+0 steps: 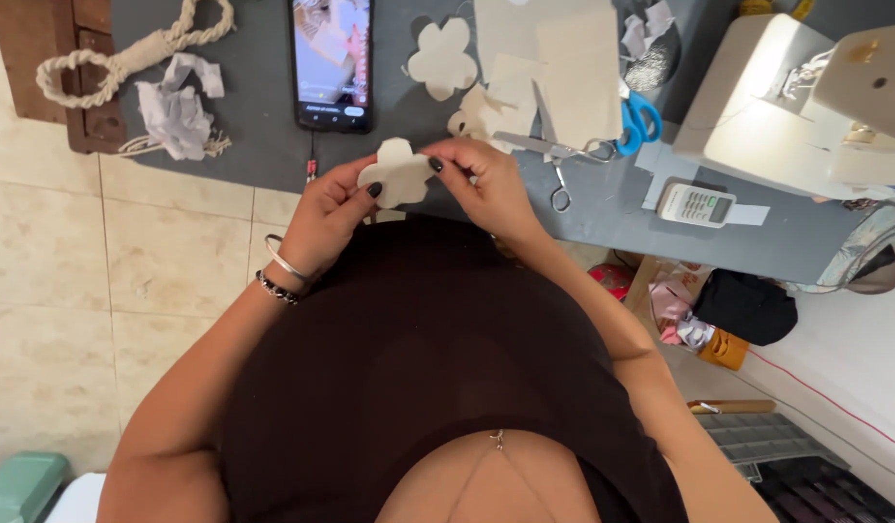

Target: Using scissors to precisely cut out flower-shaped petals from white fabric scraps at a sewing workstation.

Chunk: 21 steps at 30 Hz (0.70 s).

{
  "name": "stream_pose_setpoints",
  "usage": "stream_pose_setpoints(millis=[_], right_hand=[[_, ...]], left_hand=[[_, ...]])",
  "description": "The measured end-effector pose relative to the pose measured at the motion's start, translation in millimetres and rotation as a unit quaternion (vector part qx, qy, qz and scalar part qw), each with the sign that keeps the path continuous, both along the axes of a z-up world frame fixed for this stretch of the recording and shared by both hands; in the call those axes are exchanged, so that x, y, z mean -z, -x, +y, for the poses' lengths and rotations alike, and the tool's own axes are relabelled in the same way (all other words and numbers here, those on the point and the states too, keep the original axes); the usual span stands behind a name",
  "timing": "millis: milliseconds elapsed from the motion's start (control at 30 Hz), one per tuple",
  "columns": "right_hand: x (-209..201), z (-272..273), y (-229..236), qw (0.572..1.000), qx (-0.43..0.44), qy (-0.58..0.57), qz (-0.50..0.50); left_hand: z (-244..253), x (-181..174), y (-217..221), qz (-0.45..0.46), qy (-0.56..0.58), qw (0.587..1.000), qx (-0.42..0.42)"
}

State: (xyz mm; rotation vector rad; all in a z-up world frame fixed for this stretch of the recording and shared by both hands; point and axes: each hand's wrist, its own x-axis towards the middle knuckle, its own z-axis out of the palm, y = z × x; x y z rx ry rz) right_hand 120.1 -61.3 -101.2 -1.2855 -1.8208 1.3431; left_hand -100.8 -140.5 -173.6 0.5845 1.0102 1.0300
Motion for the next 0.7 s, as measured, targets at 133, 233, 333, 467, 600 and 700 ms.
stream_pose_setpoints(millis=[133, 233, 333, 467, 600, 700], right_hand=[[17.1, 3.1, 5.5, 0.993, -0.064, -0.101, -0.009], [26.1, 3.6, 10.4, 0.967, -0.143, -0.176, -0.116], [29.3, 7.7, 16.7, 0.933, -0.168, -0.285, -0.141], [30.7, 10.6, 21.1, 0.899, -0.155, -0.386, -0.134], [30.1, 11.2, 23.9, 0.862, -0.128, -0.475, -0.125], [28.4, 12.7, 22.8, 0.849, -0.129, -0.497, -0.121]], left_hand=[[1.0, -13.8, 7.8, 0.021, -0.005, 1.0, 0.007], [5.3, -29.7, 14.4, 0.196, -0.01, 0.971, 0.137], [3.0, -22.9, 15.9, 0.227, -0.054, 0.963, 0.137], [7.5, -29.2, 16.9, 0.232, -0.053, 0.957, 0.164], [10.0, -28.7, 16.9, 0.164, -0.054, 0.973, 0.153], [12.2, -29.4, 16.7, 0.127, -0.011, 0.98, 0.152]])
